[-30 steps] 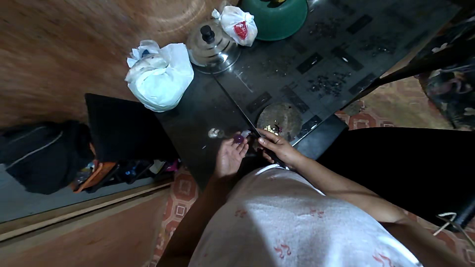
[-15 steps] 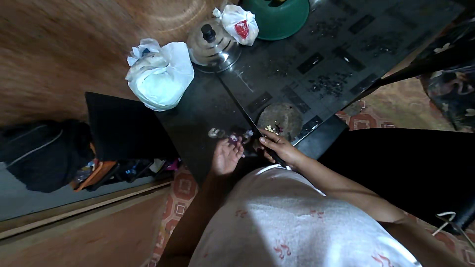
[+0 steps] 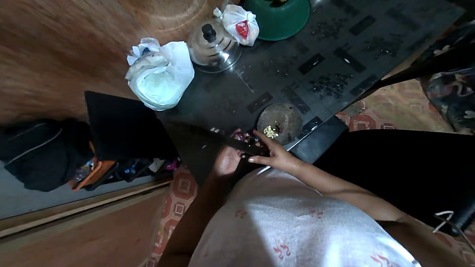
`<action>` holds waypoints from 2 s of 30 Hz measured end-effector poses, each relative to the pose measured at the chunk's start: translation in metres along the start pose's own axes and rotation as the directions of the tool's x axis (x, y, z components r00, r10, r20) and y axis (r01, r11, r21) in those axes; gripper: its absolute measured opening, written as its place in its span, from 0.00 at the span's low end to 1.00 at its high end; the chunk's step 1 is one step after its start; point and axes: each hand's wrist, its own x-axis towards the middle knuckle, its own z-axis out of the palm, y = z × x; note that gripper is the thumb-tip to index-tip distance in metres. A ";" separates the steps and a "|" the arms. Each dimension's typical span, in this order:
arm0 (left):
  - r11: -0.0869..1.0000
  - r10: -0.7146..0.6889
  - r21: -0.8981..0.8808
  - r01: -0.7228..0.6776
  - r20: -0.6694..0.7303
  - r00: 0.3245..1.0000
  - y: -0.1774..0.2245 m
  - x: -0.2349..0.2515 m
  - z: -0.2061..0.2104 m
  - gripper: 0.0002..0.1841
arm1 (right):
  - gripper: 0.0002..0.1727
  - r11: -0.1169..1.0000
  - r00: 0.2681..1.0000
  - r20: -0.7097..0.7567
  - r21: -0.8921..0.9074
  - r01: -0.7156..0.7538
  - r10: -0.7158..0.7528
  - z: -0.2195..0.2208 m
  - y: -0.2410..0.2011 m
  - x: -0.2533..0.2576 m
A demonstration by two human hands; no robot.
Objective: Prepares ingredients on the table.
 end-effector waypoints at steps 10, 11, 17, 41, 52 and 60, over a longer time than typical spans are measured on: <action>0.998 -0.022 0.050 0.024 -0.053 0.998 0.000 -0.001 0.013 0.19 | 0.43 0.994 0.995 -0.057 -0.077 0.081 -0.085 -0.001 -0.001 -0.002; 0.998 -0.018 0.056 0.021 -0.060 0.998 -0.001 -0.002 0.014 0.19 | 0.42 0.993 0.994 -0.057 -0.082 0.089 -0.094 -0.001 -0.001 -0.003; 0.999 -0.039 0.026 0.044 -0.162 0.986 -0.002 -0.004 0.028 0.20 | 0.39 0.993 0.992 -0.059 -0.053 0.108 -0.111 -0.001 -0.001 -0.003; 0.991 0.041 0.137 -0.011 -0.221 0.974 -0.002 -0.005 0.042 0.17 | 0.34 0.993 0.990 -0.077 0.001 0.115 -0.115 0.000 -0.004 -0.005; 0.986 0.066 0.164 -0.030 -0.219 0.974 0.002 -0.003 0.037 0.18 | 0.29 0.976 0.993 -0.055 0.197 -0.096 0.109 -0.003 -0.016 -0.002; 0.961 0.078 0.270 -0.065 -0.038 0.996 0.011 -0.005 0.020 0.22 | 0.29 0.904 0.960 -0.012 0.340 -0.258 0.279 -0.015 -0.003 0.000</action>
